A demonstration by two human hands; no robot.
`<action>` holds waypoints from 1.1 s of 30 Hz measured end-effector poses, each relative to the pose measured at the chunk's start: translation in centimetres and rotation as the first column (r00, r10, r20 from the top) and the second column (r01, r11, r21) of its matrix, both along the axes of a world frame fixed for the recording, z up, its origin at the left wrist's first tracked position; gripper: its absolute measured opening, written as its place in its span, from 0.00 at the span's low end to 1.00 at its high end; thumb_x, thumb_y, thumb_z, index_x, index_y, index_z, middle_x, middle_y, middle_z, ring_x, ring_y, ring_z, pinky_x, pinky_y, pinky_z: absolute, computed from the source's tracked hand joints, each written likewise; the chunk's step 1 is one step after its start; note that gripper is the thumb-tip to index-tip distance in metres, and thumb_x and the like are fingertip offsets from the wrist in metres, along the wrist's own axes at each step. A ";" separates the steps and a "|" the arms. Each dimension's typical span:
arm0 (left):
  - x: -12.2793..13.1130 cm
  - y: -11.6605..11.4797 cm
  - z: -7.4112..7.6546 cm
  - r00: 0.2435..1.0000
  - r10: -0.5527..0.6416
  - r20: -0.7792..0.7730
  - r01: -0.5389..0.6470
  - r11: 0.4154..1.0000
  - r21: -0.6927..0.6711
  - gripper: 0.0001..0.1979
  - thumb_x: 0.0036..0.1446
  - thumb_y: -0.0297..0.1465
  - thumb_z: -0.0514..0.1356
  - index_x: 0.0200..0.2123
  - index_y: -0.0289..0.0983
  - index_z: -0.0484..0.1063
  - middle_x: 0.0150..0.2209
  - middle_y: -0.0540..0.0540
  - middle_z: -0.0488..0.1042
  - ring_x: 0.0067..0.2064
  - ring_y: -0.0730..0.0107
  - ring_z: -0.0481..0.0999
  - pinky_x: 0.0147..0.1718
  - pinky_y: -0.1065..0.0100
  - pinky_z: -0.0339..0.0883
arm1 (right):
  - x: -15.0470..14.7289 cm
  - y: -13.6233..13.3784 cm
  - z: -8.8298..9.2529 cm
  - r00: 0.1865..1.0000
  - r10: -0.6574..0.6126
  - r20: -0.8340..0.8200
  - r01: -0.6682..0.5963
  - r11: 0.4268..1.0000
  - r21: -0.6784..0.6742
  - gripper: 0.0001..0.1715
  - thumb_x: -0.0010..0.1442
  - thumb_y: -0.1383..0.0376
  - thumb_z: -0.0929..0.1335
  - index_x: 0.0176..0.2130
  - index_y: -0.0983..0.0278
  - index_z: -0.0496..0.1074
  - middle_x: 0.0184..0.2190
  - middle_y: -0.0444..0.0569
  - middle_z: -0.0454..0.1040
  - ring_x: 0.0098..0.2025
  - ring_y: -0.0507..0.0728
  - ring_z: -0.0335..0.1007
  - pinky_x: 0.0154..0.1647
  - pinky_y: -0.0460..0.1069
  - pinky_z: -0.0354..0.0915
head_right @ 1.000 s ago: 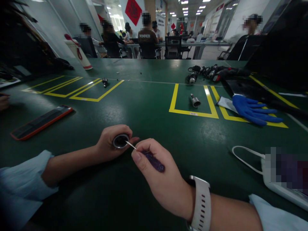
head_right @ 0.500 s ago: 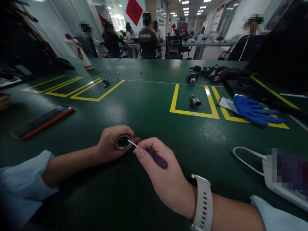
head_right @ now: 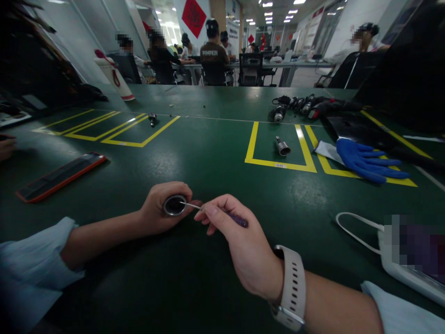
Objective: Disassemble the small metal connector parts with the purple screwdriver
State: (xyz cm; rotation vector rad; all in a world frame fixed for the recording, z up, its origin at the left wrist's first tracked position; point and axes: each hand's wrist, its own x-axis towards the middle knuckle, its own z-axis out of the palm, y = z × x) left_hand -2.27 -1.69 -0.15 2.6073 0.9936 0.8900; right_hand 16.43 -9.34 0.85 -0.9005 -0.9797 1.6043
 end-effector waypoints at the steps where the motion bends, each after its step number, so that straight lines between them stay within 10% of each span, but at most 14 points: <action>1: 0.0 0.0 0.0 1.000 0.005 -0.004 -0.005 1.000 0.003 0.10 0.53 0.35 0.59 0.24 0.37 0.65 0.22 0.51 0.71 0.23 0.75 0.68 0.23 0.73 0.59 | 0.0 0.0 -0.1 1.000 -0.002 0.013 0.002 1.000 0.016 0.08 0.60 0.60 0.66 0.33 0.61 0.72 0.35 0.46 0.73 0.38 0.53 0.66 0.38 0.49 0.62; 20: 0.4 -0.6 0.3 0.992 0.102 -0.076 -0.091 0.987 0.132 0.11 0.55 0.36 0.59 0.24 0.36 0.66 0.20 0.50 0.69 0.22 0.75 0.67 0.22 0.73 0.58 | -0.1 -1.8 0.5 0.845 -0.133 0.518 -0.152 0.869 0.471 0.06 0.64 0.68 0.61 0.35 0.61 0.64 0.34 0.45 0.67 0.36 0.53 0.64 0.39 0.51 0.62; 33: 0.9 -1.1 1.0 0.977 0.191 0.092 -0.176 0.973 -0.152 0.12 0.50 0.35 0.61 0.21 0.35 0.65 0.18 0.53 0.66 0.19 0.79 0.62 0.19 0.75 0.55 | 0.1 -2.1 0.8 0.755 -0.138 0.641 -0.360 0.729 0.581 0.07 0.63 0.73 0.60 0.40 0.60 0.61 0.38 0.48 0.67 0.41 0.55 0.62 0.39 0.51 0.63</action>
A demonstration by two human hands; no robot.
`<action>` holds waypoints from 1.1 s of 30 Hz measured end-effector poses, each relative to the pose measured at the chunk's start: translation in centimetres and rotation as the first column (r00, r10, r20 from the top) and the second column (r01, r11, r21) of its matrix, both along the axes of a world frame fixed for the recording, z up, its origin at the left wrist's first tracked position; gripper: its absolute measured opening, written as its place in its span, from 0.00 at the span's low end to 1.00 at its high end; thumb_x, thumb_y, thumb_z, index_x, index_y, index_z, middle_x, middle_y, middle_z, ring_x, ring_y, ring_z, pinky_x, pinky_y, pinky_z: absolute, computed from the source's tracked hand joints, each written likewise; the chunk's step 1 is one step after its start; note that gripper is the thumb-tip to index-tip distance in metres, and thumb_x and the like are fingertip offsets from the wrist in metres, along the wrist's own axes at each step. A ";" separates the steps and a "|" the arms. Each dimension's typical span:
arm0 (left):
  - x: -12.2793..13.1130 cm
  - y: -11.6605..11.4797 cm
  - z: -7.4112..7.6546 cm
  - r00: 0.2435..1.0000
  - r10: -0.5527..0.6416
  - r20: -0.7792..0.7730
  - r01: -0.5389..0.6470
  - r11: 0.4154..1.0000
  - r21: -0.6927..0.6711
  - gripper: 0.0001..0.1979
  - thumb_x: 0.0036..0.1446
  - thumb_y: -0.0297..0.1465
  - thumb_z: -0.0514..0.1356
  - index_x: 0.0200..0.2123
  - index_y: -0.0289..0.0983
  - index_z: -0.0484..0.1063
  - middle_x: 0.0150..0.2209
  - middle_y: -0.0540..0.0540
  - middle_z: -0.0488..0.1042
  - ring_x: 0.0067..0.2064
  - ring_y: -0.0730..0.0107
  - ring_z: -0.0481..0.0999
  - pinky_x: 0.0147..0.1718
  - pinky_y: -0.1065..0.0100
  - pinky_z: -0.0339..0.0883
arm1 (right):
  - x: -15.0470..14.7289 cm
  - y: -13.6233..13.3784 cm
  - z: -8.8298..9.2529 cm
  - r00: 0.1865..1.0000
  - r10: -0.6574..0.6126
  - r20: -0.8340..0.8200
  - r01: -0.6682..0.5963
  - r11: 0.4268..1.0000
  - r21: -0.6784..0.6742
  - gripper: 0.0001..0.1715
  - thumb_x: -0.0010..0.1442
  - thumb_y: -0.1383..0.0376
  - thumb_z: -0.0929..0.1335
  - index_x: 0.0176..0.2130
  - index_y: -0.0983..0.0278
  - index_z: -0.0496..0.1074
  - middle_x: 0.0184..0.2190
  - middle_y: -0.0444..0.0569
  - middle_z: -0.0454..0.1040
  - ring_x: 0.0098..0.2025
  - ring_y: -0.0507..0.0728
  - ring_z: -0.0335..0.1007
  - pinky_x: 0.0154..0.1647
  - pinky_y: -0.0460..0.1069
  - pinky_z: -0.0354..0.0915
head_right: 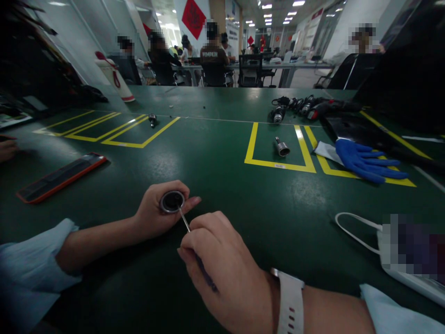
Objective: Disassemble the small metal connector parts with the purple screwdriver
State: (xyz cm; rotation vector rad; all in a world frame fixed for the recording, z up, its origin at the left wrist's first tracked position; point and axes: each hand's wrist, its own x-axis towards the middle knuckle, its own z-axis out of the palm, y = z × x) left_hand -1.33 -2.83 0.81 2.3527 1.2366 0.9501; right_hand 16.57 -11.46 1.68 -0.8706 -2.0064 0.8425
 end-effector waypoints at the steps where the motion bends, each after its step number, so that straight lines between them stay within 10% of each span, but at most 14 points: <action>1: 0.0 0.0 0.0 1.000 0.003 0.004 -0.003 1.000 -0.008 0.12 0.50 0.35 0.61 0.21 0.35 0.65 0.19 0.53 0.66 0.19 0.79 0.62 0.19 0.75 0.55 | 0.1 0.0 0.0 1.000 -0.004 -0.005 0.004 1.000 0.006 0.08 0.63 0.73 0.61 0.40 0.60 0.61 0.38 0.48 0.67 0.41 0.55 0.63 0.40 0.51 0.63; 19: -0.5 0.1 -0.5 0.987 -0.067 -0.147 0.104 0.959 0.265 0.10 0.54 0.33 0.60 0.24 0.36 0.65 0.21 0.51 0.69 0.22 0.76 0.67 0.22 0.73 0.59 | -0.2 -0.1 -0.2 0.997 -0.072 -0.031 0.074 0.995 0.060 0.06 0.62 0.73 0.61 0.37 0.63 0.63 0.34 0.47 0.67 0.37 0.53 0.62 0.36 0.51 0.62; 33: 0.0 -0.5 0.0 0.998 -0.030 -0.050 0.035 0.994 0.100 0.11 0.51 0.33 0.61 0.23 0.36 0.64 0.19 0.53 0.66 0.20 0.78 0.63 0.19 0.74 0.56 | -0.4 -0.1 -0.1 0.999 -0.031 0.041 0.026 0.992 0.123 0.07 0.62 0.74 0.61 0.39 0.63 0.62 0.37 0.50 0.67 0.39 0.55 0.62 0.36 0.51 0.64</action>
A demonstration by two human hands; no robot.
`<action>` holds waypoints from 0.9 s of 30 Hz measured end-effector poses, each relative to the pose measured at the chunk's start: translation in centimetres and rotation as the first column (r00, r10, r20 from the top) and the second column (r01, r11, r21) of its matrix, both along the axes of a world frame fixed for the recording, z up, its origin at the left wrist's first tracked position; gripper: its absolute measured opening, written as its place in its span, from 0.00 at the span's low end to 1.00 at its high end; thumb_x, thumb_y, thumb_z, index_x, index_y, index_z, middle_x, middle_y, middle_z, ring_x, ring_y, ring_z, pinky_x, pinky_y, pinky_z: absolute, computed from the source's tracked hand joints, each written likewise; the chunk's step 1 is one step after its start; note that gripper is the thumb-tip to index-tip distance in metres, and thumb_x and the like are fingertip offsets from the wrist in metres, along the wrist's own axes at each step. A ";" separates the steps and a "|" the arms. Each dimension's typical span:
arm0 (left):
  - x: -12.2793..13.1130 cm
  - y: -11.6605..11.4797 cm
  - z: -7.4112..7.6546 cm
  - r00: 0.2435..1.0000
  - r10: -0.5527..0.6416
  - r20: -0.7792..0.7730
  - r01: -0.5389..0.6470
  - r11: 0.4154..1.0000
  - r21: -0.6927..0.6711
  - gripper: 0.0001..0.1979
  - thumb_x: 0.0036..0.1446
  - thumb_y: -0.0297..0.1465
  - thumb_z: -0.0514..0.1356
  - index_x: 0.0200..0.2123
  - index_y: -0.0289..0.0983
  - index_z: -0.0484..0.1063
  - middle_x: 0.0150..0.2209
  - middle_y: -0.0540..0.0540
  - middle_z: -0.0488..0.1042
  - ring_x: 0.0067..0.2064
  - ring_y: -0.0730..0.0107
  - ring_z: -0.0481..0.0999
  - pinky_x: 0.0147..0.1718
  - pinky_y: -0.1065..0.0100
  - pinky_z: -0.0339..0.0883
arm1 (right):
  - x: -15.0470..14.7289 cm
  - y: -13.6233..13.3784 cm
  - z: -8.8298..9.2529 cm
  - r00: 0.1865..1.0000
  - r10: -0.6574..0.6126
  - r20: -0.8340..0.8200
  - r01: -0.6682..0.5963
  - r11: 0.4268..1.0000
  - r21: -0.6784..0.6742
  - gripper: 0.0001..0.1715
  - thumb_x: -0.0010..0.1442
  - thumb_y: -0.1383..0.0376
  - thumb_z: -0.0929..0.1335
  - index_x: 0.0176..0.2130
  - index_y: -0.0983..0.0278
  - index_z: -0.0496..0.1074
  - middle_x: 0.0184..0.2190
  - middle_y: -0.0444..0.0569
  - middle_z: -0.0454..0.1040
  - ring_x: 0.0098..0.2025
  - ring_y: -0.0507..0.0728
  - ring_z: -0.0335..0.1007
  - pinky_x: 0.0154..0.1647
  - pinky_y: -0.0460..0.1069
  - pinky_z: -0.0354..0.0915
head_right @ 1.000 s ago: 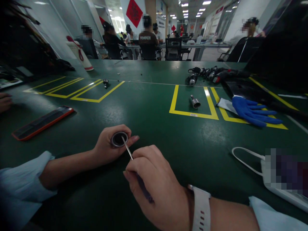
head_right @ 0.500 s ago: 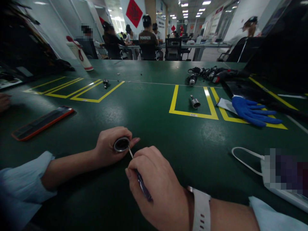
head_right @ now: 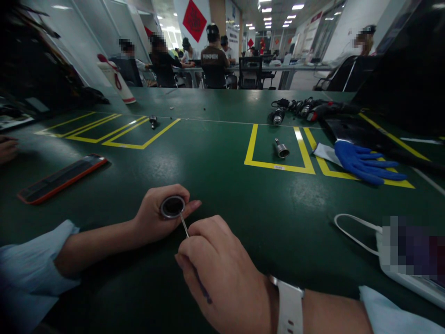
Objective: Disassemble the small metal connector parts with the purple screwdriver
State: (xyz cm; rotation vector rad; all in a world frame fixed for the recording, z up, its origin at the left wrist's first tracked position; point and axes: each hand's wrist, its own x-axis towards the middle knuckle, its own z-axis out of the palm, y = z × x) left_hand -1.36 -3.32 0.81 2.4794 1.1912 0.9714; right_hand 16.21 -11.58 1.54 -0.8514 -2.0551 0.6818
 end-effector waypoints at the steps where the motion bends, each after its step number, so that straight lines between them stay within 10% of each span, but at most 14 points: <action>1: 0.0 0.0 0.0 1.000 0.005 -0.004 -0.005 1.000 -0.005 0.11 0.51 0.34 0.61 0.23 0.36 0.64 0.19 0.53 0.67 0.20 0.78 0.63 0.19 0.75 0.56 | 0.0 0.0 0.0 1.000 -0.003 -0.010 0.002 1.000 -0.010 0.07 0.62 0.74 0.61 0.39 0.63 0.62 0.37 0.50 0.67 0.38 0.55 0.62 0.36 0.51 0.64; 14: -0.3 0.5 -0.2 1.000 0.023 -0.017 -0.023 0.999 0.046 0.10 0.52 0.34 0.61 0.24 0.36 0.65 0.20 0.52 0.67 0.21 0.78 0.65 0.20 0.75 0.57 | -0.1 0.1 -0.6 0.955 -0.103 -0.278 0.043 0.976 -0.215 0.06 0.63 0.72 0.62 0.37 0.61 0.64 0.38 0.45 0.67 0.41 0.51 0.65 0.41 0.48 0.63; 27: -0.1 0.7 0.1 0.995 0.000 0.095 0.008 0.997 -0.083 0.11 0.50 0.34 0.63 0.23 0.36 0.64 0.19 0.55 0.65 0.20 0.80 0.62 0.19 0.75 0.56 | 0.3 0.5 -0.5 0.962 -0.068 -0.266 0.030 0.989 -0.143 0.06 0.62 0.72 0.62 0.38 0.62 0.65 0.37 0.47 0.68 0.40 0.53 0.66 0.40 0.50 0.65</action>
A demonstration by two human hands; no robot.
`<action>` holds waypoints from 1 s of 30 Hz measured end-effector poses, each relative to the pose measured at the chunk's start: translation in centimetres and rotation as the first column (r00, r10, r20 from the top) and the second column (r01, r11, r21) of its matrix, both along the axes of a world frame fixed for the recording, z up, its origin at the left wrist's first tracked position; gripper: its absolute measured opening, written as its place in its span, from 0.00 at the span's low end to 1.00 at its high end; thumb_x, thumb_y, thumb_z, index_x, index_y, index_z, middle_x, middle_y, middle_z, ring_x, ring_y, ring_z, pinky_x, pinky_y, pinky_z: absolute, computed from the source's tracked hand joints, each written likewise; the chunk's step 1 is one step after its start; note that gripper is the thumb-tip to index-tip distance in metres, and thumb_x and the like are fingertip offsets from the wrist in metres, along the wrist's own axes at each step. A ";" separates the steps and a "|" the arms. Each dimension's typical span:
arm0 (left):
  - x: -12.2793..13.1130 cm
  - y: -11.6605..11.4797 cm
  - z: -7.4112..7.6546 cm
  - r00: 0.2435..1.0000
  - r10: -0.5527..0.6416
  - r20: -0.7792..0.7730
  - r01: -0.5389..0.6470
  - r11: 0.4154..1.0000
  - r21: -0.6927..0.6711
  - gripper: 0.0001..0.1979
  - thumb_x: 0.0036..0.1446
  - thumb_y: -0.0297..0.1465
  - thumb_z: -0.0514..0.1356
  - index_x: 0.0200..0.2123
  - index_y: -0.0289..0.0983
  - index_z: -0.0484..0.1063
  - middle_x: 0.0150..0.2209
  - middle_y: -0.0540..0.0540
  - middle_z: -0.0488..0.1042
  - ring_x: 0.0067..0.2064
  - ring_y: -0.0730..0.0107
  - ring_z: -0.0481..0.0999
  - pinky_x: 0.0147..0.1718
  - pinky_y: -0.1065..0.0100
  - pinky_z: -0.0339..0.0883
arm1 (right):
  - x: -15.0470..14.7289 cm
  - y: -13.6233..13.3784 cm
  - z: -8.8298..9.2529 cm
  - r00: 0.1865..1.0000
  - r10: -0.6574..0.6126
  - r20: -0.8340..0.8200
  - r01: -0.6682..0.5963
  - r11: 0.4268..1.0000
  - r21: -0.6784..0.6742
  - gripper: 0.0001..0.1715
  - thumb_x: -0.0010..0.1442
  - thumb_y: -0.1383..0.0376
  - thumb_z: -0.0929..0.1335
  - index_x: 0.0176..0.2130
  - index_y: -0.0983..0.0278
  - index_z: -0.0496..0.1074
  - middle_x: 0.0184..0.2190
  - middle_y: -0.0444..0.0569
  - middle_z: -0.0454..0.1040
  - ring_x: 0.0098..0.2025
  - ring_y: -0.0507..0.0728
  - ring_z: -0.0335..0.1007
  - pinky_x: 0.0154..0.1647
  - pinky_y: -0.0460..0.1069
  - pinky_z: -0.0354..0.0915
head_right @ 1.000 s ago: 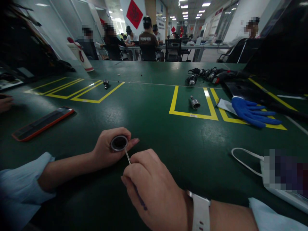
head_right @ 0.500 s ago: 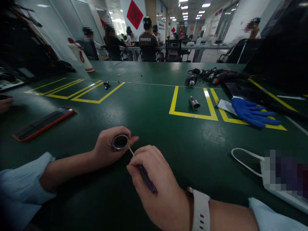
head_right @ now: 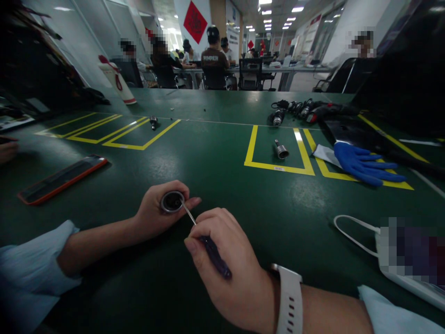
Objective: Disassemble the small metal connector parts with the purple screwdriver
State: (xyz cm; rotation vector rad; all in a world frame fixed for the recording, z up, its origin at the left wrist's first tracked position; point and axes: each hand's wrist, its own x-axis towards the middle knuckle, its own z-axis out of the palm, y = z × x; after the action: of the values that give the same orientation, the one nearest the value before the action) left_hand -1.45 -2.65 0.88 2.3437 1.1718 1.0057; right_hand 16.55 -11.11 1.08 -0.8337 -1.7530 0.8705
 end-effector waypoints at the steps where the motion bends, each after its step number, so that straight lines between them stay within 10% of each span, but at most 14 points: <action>1: 0.0 0.1 0.0 1.000 0.002 0.002 -0.002 1.000 0.006 0.11 0.50 0.34 0.63 0.24 0.36 0.64 0.20 0.55 0.65 0.20 0.80 0.62 0.19 0.75 0.57 | 0.0 0.0 0.0 1.000 -0.001 0.010 0.001 1.000 0.012 0.06 0.62 0.73 0.62 0.38 0.62 0.65 0.37 0.48 0.68 0.40 0.53 0.66 0.40 0.50 0.65; 13: 2.5 6.8 -0.4 0.991 0.085 -0.105 -0.067 0.983 0.170 0.14 0.55 0.38 0.57 0.41 0.35 0.64 0.38 0.45 0.69 0.36 0.67 0.67 0.37 0.65 0.63 | -0.4 0.0 -0.1 0.998 -0.010 0.067 -0.003 0.980 0.197 0.07 0.61 0.72 0.62 0.40 0.62 0.63 0.37 0.49 0.68 0.40 0.55 0.64 0.39 0.52 0.64; 21: 12.2 14.1 -0.7 0.982 -0.106 -0.157 0.121 0.988 0.095 0.15 0.56 0.37 0.58 0.42 0.33 0.64 0.43 0.39 0.70 0.48 0.57 0.65 0.46 0.58 0.60 | -0.2 0.0 -0.3 0.997 -0.068 0.021 0.060 0.965 0.257 0.09 0.60 0.72 0.63 0.41 0.62 0.63 0.38 0.50 0.68 0.41 0.55 0.64 0.40 0.51 0.64; 30: 18.2 16.4 -1.5 0.885 -0.401 -0.237 0.412 0.911 -0.007 0.25 0.56 0.34 0.58 0.55 0.33 0.57 0.60 0.36 0.60 0.61 0.60 0.59 0.58 0.59 0.53 | -0.2 0.5 -0.6 0.998 -0.061 0.014 0.053 0.949 0.310 0.09 0.59 0.70 0.64 0.41 0.61 0.64 0.38 0.49 0.68 0.41 0.54 0.65 0.40 0.50 0.65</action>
State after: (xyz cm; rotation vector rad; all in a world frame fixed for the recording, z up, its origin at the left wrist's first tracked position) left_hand 16.79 13.79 -0.58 2.6442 0.6790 0.6265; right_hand 16.40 -10.60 0.51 -0.6841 -1.8169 0.5299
